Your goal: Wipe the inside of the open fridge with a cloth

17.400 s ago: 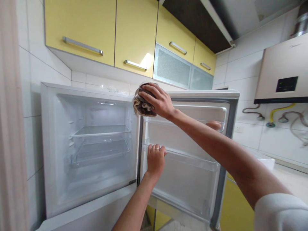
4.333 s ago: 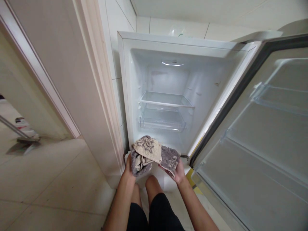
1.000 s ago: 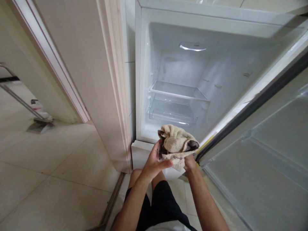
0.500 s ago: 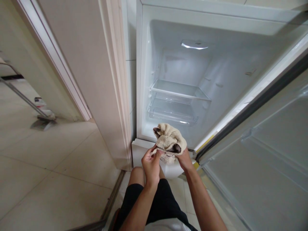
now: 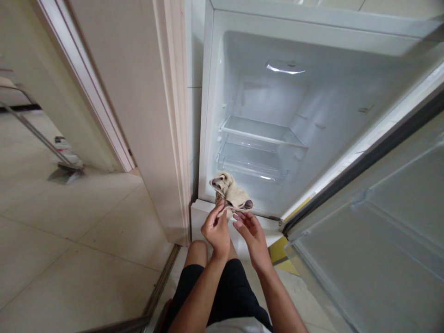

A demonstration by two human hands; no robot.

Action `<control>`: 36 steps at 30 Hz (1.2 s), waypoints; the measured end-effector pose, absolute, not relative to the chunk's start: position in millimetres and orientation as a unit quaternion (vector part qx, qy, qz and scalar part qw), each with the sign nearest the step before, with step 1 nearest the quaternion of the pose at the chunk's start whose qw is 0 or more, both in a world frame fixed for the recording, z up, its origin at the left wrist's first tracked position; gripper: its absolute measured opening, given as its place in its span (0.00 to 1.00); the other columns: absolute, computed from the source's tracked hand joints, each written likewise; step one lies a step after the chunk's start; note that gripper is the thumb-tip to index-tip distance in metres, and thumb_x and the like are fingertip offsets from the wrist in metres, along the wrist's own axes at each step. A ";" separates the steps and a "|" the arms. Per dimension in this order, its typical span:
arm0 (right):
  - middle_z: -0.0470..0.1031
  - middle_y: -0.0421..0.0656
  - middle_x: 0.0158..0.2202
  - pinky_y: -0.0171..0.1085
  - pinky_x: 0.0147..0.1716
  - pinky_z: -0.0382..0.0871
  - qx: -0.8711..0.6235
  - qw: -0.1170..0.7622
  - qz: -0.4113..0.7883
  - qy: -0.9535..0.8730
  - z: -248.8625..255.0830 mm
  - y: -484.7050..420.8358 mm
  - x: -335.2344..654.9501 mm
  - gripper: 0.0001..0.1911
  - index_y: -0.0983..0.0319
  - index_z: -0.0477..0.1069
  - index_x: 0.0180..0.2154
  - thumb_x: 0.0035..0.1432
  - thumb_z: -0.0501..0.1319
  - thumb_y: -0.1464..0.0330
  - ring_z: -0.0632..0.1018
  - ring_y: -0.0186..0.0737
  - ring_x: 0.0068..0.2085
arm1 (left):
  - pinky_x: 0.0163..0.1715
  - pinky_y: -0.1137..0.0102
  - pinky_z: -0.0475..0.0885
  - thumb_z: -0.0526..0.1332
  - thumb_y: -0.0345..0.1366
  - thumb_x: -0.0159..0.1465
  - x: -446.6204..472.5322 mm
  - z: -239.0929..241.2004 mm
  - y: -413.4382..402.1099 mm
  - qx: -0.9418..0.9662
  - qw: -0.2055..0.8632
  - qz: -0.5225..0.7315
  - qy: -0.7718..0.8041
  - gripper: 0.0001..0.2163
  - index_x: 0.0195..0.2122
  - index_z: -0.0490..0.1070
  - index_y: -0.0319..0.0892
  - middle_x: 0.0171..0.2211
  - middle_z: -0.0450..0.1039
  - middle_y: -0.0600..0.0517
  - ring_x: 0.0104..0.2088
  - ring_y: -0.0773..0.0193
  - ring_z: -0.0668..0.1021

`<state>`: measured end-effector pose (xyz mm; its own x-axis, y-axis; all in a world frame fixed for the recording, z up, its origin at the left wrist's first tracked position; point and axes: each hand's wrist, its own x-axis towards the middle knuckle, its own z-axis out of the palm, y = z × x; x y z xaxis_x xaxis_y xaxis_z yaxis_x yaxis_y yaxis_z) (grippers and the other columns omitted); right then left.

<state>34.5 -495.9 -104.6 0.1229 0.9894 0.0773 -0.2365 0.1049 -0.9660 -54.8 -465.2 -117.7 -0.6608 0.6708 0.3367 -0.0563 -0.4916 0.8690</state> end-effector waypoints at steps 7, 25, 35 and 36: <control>0.75 0.35 0.27 0.35 0.34 0.76 -0.397 0.645 0.577 -0.306 -74.3 -491.0 26.8 0.27 0.59 0.70 0.31 0.41 0.78 0.50 0.77 0.35 0.31 | 0.47 0.68 0.83 0.59 0.26 0.69 -38.4 -139.1 -479.7 0.653 0.047 0.677 0.337 0.25 0.67 0.61 0.44 0.48 0.83 0.43 0.47 0.59 0.85; 0.83 0.42 0.45 0.42 0.45 0.81 -0.412 0.825 0.306 -0.236 -33.4 -425.3 92.8 0.31 0.60 0.76 0.47 0.41 0.77 0.57 0.83 0.45 0.48 | 0.55 0.61 0.80 0.54 0.28 0.71 -57.7 -126.7 -493.0 0.735 0.054 0.616 0.278 0.22 0.66 0.63 0.41 0.55 0.78 0.41 0.58 0.56 0.79; 0.80 0.51 0.51 0.56 0.59 0.72 -0.398 0.757 -0.242 -0.458 32.7 -335.8 146.6 0.22 0.61 0.78 0.51 0.59 0.65 0.56 0.79 0.52 0.54 | 0.49 0.64 0.79 0.54 0.32 0.73 -87.0 -82.3 -415.8 0.676 0.097 0.629 0.372 0.11 0.40 0.77 0.43 0.52 0.79 0.43 0.51 0.60 0.82; 0.80 0.50 0.51 0.55 0.58 0.72 -0.388 0.728 -0.229 -0.517 35.5 -326.2 146.9 0.21 0.60 0.78 0.50 0.59 0.65 0.58 0.80 0.51 0.54 | 0.51 0.62 0.79 0.55 0.33 0.72 -86.1 -77.6 -403.0 0.674 0.085 0.625 0.385 0.11 0.42 0.78 0.44 0.54 0.78 0.43 0.53 0.59 0.81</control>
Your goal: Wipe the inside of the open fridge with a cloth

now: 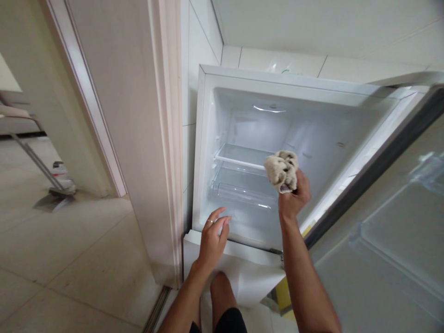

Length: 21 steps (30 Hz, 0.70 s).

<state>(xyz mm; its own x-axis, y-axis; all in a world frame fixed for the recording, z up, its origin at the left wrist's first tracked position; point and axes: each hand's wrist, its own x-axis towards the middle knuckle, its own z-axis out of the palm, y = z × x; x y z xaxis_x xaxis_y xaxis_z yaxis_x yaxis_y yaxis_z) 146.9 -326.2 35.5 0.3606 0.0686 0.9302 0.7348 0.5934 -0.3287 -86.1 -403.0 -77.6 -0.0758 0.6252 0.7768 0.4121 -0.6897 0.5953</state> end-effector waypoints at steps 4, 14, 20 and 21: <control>0.81 0.46 0.54 0.48 0.58 0.73 -0.371 0.519 -0.072 -0.767 42.6 -292.4 138.9 0.18 0.57 0.80 0.51 0.59 0.63 0.63 0.80 0.49 0.55 | 0.58 0.53 0.75 0.60 0.35 0.70 -80.5 -67.2 -348.5 0.641 0.044 0.630 0.436 0.10 0.50 0.77 0.44 0.56 0.76 0.43 0.57 0.54 0.79; 0.71 0.50 0.65 0.44 0.54 0.72 -0.514 0.104 -0.065 -0.849 46.5 -213.0 81.4 0.31 0.56 0.68 0.65 0.61 0.59 0.73 0.77 0.53 0.58 | 0.66 0.39 0.63 0.61 0.35 0.68 -75.4 -96.1 -258.9 0.674 -0.070 0.529 0.511 0.28 0.68 0.59 0.34 0.69 0.61 0.30 0.73 0.40 0.56; 0.83 0.42 0.50 0.32 0.46 0.70 -0.416 -0.028 0.033 -0.908 25.9 -149.0 72.1 0.26 0.54 0.76 0.57 0.58 0.61 0.75 0.82 0.42 0.50 | 0.65 0.38 0.65 0.59 0.35 0.70 -67.2 -113.7 -247.2 0.701 -0.109 0.487 0.510 0.26 0.68 0.61 0.40 0.69 0.62 0.36 0.73 0.39 0.55; 0.83 0.41 0.49 0.31 0.46 0.70 -0.385 -0.038 0.056 -0.920 23.8 -139.3 72.0 0.26 0.54 0.75 0.58 0.58 0.61 0.74 0.82 0.41 0.49 | 0.64 0.39 0.66 0.60 0.35 0.70 -65.6 -114.8 -246.5 0.696 -0.115 0.493 0.509 0.26 0.68 0.60 0.39 0.69 0.63 0.36 0.73 0.39 0.56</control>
